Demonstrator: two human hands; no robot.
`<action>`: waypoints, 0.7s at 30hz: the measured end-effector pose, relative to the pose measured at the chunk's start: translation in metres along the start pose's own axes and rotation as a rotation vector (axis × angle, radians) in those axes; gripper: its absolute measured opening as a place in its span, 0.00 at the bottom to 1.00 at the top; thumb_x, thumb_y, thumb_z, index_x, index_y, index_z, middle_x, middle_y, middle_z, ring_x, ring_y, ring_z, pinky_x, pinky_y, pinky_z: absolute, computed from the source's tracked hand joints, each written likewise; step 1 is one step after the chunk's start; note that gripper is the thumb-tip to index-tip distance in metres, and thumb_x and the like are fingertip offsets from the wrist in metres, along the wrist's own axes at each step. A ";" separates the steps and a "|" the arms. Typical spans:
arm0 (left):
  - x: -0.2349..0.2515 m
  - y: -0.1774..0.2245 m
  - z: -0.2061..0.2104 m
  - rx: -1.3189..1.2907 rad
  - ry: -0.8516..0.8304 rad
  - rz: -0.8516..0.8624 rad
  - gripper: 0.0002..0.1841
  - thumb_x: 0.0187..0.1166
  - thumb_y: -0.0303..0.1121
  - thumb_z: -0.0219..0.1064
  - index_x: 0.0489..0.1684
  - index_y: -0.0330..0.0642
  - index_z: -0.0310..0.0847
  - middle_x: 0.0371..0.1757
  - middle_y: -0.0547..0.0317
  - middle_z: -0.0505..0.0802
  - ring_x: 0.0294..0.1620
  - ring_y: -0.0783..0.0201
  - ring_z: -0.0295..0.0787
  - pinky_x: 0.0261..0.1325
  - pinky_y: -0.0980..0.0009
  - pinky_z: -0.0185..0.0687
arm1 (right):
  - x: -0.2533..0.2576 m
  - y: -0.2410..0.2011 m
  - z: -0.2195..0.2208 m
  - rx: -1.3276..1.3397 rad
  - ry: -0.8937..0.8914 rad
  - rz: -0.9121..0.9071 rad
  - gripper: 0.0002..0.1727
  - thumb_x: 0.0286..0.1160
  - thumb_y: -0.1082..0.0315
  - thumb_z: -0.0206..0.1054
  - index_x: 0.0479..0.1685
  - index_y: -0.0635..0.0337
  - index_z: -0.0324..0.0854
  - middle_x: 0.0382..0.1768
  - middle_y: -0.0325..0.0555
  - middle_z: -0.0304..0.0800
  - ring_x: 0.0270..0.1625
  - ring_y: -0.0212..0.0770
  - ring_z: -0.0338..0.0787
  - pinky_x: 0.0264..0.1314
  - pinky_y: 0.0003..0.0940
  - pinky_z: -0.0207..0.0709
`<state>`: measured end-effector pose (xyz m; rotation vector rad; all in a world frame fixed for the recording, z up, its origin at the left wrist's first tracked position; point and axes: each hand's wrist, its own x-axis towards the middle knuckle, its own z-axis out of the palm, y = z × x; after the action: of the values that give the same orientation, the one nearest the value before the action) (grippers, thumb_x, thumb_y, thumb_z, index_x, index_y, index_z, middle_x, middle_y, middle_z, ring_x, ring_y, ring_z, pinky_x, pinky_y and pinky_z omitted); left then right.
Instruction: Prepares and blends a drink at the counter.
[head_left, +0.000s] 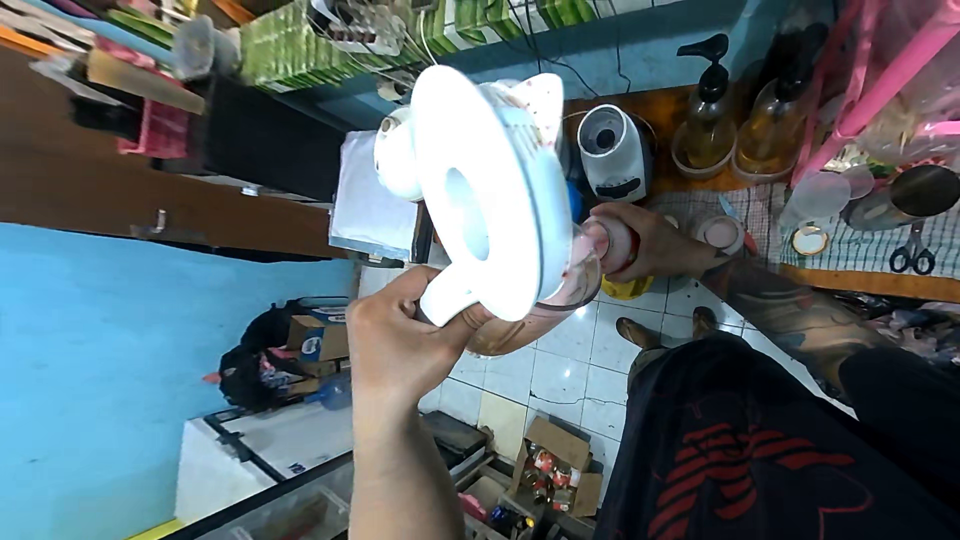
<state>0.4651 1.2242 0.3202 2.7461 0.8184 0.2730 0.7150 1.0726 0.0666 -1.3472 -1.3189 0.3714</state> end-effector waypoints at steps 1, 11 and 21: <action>-0.003 -0.003 0.004 -0.026 0.019 -0.006 0.24 0.56 0.60 0.81 0.41 0.55 0.85 0.23 0.76 0.85 0.18 0.83 0.75 0.20 0.77 0.71 | 0.000 -0.001 0.000 0.038 0.005 0.022 0.60 0.37 0.55 0.94 0.83 0.60 0.68 0.73 0.52 0.82 0.76 0.43 0.81 0.82 0.41 0.75; -0.029 -0.053 0.077 -0.504 0.302 -0.095 0.41 0.43 0.62 0.90 0.54 0.51 0.78 0.37 0.77 0.90 0.28 0.79 0.86 0.27 0.75 0.86 | -0.005 -0.006 -0.013 0.271 0.066 0.141 0.63 0.32 0.63 0.95 0.82 0.58 0.62 0.73 0.50 0.81 0.75 0.41 0.82 0.80 0.41 0.78; -0.061 -0.057 0.174 -0.761 0.346 -0.314 0.26 0.67 0.33 0.78 0.61 0.26 0.79 0.52 0.54 0.91 0.55 0.74 0.86 0.65 0.73 0.79 | -0.007 -0.007 -0.053 0.214 0.161 0.106 0.63 0.30 0.65 0.95 0.80 0.65 0.60 0.70 0.56 0.81 0.73 0.44 0.83 0.80 0.40 0.78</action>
<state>0.4297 1.2019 0.1316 1.8591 0.9591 0.8141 0.7534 1.0396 0.0850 -1.2424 -1.0468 0.4532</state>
